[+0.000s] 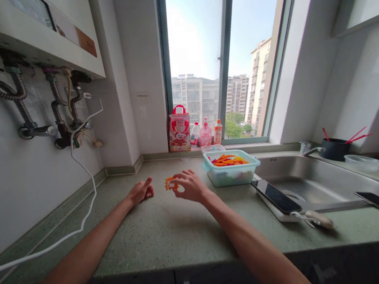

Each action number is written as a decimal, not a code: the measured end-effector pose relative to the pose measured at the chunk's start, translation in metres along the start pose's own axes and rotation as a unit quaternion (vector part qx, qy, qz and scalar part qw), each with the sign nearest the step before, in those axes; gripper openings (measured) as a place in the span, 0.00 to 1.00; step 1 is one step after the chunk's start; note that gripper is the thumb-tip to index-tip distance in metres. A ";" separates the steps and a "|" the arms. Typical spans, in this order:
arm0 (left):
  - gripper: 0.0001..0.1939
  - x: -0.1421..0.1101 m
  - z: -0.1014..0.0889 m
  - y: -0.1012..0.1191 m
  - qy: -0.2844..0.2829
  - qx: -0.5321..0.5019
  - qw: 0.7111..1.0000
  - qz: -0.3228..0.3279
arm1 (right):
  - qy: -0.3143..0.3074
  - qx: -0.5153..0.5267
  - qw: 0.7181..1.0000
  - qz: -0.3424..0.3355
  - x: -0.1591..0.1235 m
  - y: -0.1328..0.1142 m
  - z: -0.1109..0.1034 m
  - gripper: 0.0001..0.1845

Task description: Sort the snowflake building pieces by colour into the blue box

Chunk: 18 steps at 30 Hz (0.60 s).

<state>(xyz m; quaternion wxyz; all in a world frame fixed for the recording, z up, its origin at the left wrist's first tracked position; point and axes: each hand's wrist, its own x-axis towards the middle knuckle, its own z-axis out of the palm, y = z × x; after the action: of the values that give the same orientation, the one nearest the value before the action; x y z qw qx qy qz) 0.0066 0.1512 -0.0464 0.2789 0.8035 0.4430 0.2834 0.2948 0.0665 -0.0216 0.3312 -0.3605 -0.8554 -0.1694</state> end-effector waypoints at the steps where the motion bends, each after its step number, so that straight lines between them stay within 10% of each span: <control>1: 0.52 0.000 -0.001 0.000 -0.004 -0.002 1.000 -0.001 | 0.054 -0.033 0.998 0.027 -0.003 0.012 -0.012 0.15; 10: 0.52 0.000 -0.001 -0.004 -0.012 -0.008 1.000 -0.003 | 0.398 -0.233 0.840 0.287 -0.056 0.104 -0.098 0.21; 18: 0.52 -0.004 -0.002 -0.003 -0.011 -0.007 1.000 -0.006 | 0.164 -0.165 0.887 0.398 -0.065 0.120 -0.073 0.30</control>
<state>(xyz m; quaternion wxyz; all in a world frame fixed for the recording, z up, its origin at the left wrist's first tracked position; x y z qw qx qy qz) 0.0024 0.1495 -0.0480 0.2906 0.8019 0.4429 0.2762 0.4487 0.0774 -0.0074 0.4425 -0.6869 -0.5334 -0.2188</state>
